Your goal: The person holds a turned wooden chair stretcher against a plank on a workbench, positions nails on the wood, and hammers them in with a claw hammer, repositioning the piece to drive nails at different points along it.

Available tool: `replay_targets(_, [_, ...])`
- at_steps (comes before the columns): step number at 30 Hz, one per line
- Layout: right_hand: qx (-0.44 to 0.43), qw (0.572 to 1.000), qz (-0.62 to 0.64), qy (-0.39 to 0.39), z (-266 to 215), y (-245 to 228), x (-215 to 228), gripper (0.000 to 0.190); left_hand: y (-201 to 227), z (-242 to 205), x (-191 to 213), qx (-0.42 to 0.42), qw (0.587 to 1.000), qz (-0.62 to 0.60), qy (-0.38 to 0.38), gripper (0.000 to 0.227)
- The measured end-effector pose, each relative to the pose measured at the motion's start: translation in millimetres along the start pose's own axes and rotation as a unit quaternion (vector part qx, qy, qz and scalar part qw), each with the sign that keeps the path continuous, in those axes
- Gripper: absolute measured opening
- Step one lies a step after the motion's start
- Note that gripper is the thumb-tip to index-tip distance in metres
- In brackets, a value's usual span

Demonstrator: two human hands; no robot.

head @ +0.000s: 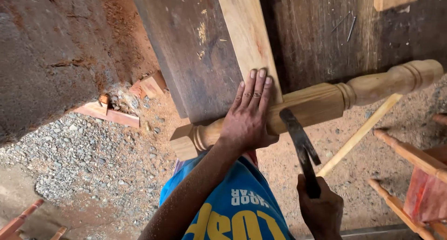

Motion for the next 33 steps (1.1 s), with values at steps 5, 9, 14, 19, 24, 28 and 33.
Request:
replay_targets(5, [-0.072, 0.991, 0.105, -0.046, 12, 2, 1, 0.027, 1, -1, -4, -0.012, 1.000, -0.011, 0.000, 0.125])
replay_targets(9, [0.034, 0.989, 0.137, 0.029, 64, -59, 0, 0.024, 3, 4, 1, -0.021, 0.999, -0.032, 0.012, 0.126])
replay_targets(14, [0.069, 0.961, 0.242, 0.117, 96, -61, -12, 0.035, 0, 7, -1, 0.011, 0.999, -0.038, -0.029, 0.131])
replay_targets(19, [0.012, 0.961, 0.244, 0.132, 96, -62, -18, 0.035, 0, 13, -8, -0.017, 0.999, 0.019, -0.026, 0.119])
replay_targets(24, [-0.022, 0.966, 0.233, 0.115, 87, -63, -15, 0.034, 2, 4, -14, -0.025, 0.997, 0.059, -0.032, 0.116])
replay_targets(28, [-0.063, 0.969, 0.219, 0.098, 86, -63, -14, 0.038, -1, 1, -17, -0.024, 0.995, 0.085, -0.036, 0.116])
replay_targets(33, [-0.063, 0.966, 0.235, 0.085, 86, -64, -14, 0.036, -1, 2, -17, -0.022, 0.996, 0.078, -0.031, 0.115])
Point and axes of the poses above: each hand's wrist, its own z-axis towards the middle knuckle, its own x-axis out of the back of the hand, y = z × x, the point moved 5 cm from there along z, towards the middle knuckle, and after that the axes turned 12 degrees about -x, right-handed, at the moved point
